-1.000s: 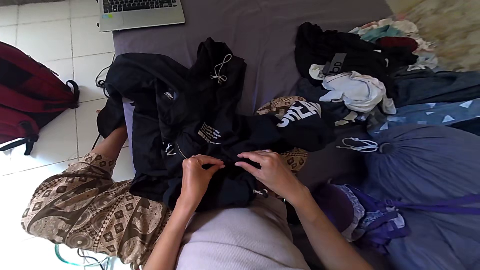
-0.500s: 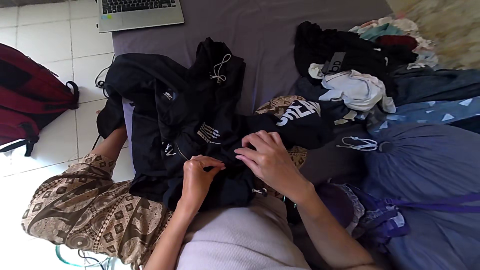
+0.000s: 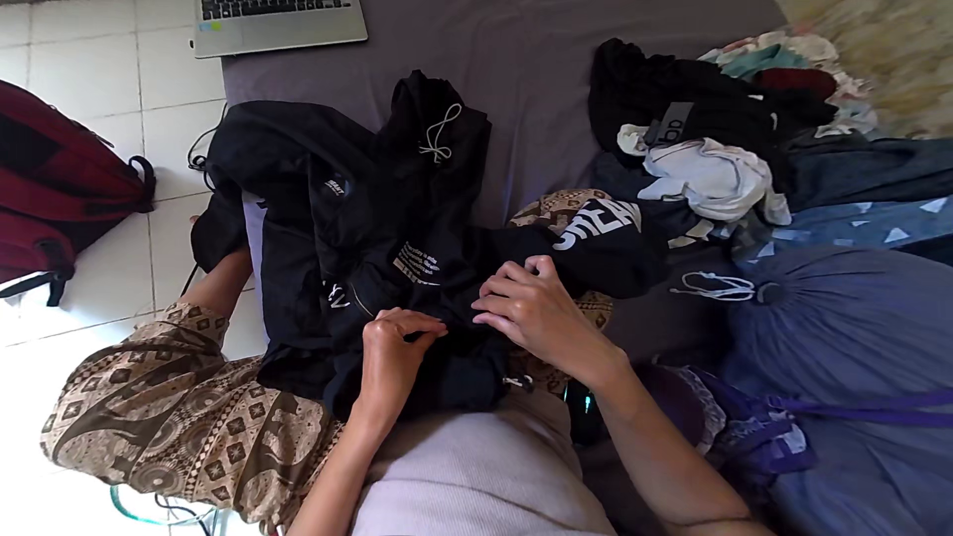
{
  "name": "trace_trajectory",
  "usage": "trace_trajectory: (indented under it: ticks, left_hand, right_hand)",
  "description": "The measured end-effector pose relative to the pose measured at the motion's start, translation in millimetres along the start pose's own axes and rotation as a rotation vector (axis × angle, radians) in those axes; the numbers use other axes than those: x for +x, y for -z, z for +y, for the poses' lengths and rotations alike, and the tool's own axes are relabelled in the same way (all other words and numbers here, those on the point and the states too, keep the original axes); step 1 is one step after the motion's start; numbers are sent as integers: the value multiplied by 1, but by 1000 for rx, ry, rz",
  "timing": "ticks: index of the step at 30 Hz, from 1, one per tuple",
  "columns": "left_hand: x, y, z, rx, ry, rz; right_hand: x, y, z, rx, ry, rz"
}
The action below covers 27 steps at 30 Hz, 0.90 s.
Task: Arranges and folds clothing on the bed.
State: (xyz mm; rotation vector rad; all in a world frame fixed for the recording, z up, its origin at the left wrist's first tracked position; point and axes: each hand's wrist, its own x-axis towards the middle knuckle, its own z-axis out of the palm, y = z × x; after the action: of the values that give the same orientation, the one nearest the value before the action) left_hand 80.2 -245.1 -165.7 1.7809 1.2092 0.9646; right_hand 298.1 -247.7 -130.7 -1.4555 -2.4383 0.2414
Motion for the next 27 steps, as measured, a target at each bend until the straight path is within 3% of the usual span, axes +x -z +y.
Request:
trace_trajectory:
  ticks: [17, 27]
  left_hand:
    - [-2, -1, 2, 15, -19, 3]
    - [-1, -1, 0, 21, -23, 13]
  right_hand:
    - [1, -5, -6, -1, -5, -75]
    - [-1, -14, -5, -4, -5, 111]
